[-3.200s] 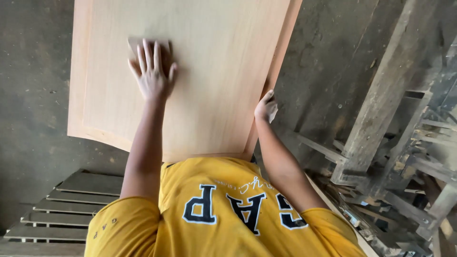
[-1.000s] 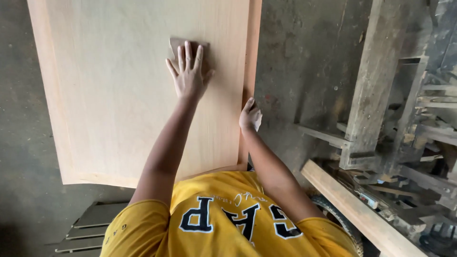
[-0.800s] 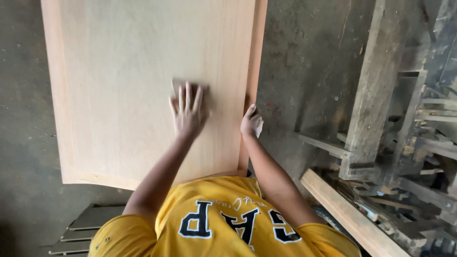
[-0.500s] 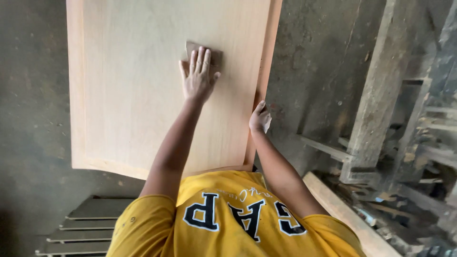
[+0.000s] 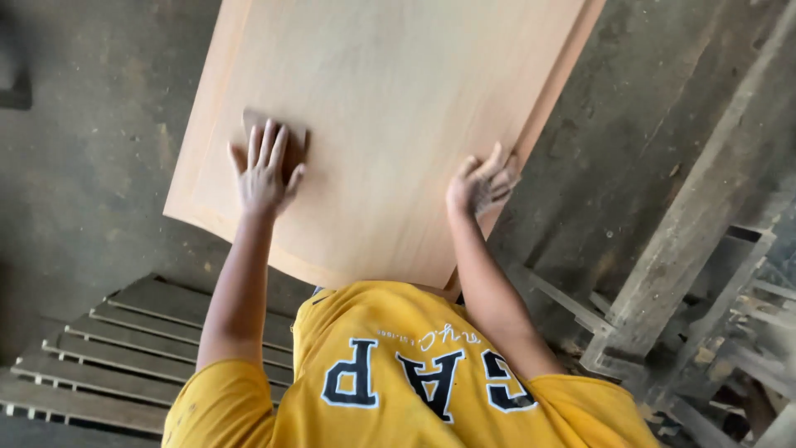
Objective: The person sands a large, light-colored wooden board using a sanding block held in their right hand. They move the block back and forth across the surface of the board, which is resting on a workbench, while the camera shakes significantly.
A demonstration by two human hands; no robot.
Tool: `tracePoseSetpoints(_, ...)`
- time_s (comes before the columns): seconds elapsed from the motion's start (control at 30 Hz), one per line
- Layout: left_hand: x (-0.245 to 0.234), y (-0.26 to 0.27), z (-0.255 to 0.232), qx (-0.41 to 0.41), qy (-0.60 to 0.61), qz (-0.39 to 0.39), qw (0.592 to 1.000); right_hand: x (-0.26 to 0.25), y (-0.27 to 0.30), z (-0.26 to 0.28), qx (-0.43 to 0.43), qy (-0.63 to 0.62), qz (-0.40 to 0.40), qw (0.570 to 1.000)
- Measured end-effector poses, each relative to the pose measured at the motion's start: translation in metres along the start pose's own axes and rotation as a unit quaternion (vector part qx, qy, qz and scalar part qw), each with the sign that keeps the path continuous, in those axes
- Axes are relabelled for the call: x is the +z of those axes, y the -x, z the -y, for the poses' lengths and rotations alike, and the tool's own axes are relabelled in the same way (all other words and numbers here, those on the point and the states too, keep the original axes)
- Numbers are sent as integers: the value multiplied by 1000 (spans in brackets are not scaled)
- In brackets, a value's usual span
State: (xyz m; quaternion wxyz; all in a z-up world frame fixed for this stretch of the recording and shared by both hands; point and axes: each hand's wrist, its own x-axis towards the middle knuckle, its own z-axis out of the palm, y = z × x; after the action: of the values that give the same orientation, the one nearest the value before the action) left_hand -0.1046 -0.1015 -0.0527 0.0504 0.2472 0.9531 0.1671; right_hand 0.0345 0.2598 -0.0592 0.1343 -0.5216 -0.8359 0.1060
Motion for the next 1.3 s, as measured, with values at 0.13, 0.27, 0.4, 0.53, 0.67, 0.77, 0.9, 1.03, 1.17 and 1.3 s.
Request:
tracePoseSetpoints(0.13,-13,7,-16,-2,23,16,1000,2,11,66,-218,-10,-65,974)
tracePoseSetpoints(0.27,-34,76,10,-46,37,10,998,5,8,66,-266,17,-42,963)
tracePoseSetpoints(0.4,-37,54,38,-121,34,-35,991,8,8,65,-261,24,-43,964)
tracePoseSetpoints(0.53,-39,12,31,-202,92,-47,974,13,3,64,-265,45,-48,962)
tracePoseSetpoints(0.67,-57,65,16,-240,76,-36,967,10,8,61,-267,50,-55,961)
tracePoseSetpoints(0.77,-54,70,16,-260,64,-28,963,13,5,62,-260,43,-54,963)
tracePoseSetpoints(0.9,-49,22,-5,-282,16,15,959,9,7,63,-259,41,-51,964)
tracePoseSetpoints(1.03,-64,27,-25,-317,-3,101,943,9,6,62,-260,47,-43,964)
tracePoseSetpoints(1.17,-62,73,-11,-340,-47,112,933,8,8,70,-246,31,-38,968)
tracePoseSetpoints(1.3,-56,30,-18,-341,-5,113,933,6,12,63,-247,41,-26,968)
